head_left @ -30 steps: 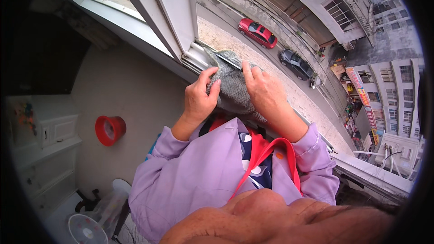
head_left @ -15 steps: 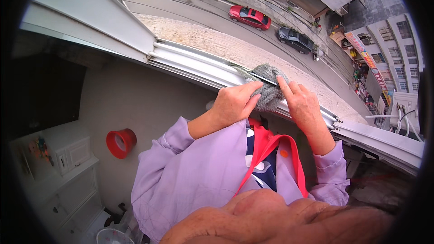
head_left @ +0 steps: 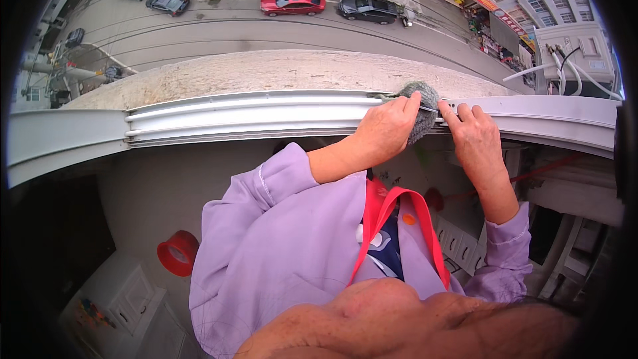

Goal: The person cleans the window frame using a scraper tool and a cloth. They scrape along the frame's grooves and wipe the surface repeatedly with a grey cloth.

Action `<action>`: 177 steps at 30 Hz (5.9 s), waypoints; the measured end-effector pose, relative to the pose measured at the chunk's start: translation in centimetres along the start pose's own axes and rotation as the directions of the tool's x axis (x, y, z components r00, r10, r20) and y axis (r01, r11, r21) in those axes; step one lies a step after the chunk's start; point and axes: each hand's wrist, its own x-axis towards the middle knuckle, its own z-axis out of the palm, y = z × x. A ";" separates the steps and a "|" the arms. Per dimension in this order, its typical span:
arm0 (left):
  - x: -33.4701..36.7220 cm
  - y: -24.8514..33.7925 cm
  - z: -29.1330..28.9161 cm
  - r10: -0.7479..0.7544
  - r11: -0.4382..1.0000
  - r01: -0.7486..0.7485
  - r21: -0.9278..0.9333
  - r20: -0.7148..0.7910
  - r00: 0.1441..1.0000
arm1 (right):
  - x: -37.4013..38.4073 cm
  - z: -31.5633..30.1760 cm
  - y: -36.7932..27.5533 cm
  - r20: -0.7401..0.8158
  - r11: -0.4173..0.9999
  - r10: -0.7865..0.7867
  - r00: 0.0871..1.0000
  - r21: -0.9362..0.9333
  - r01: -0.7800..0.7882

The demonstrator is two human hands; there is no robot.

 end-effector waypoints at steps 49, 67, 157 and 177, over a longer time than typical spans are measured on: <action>-14.7 0.7 -17.1 -0.095 0.979 0.021 -0.205 -0.361 0.928 | 7.0 0.5 -16.2 -0.098 0.035 -0.054 0.994 0.994 0.100; -20.9 -3.3 -25.6 -0.473 0.558 -0.160 -0.814 -0.471 0.745 | 14.6 -3.2 -22.9 -0.064 -0.386 -0.243 0.968 0.922 -0.036; -9.6 12.6 -20.9 -0.311 0.894 0.208 -0.398 -0.217 0.925 | 0.3 5.7 -17.1 -0.385 -0.699 -0.254 0.887 0.707 0.107; -18.4 1.3 -17.5 -0.152 0.560 -0.114 -0.820 -0.238 0.959 | 0.2 0.8 -13.8 -0.638 0.135 0.194 0.745 0.770 0.624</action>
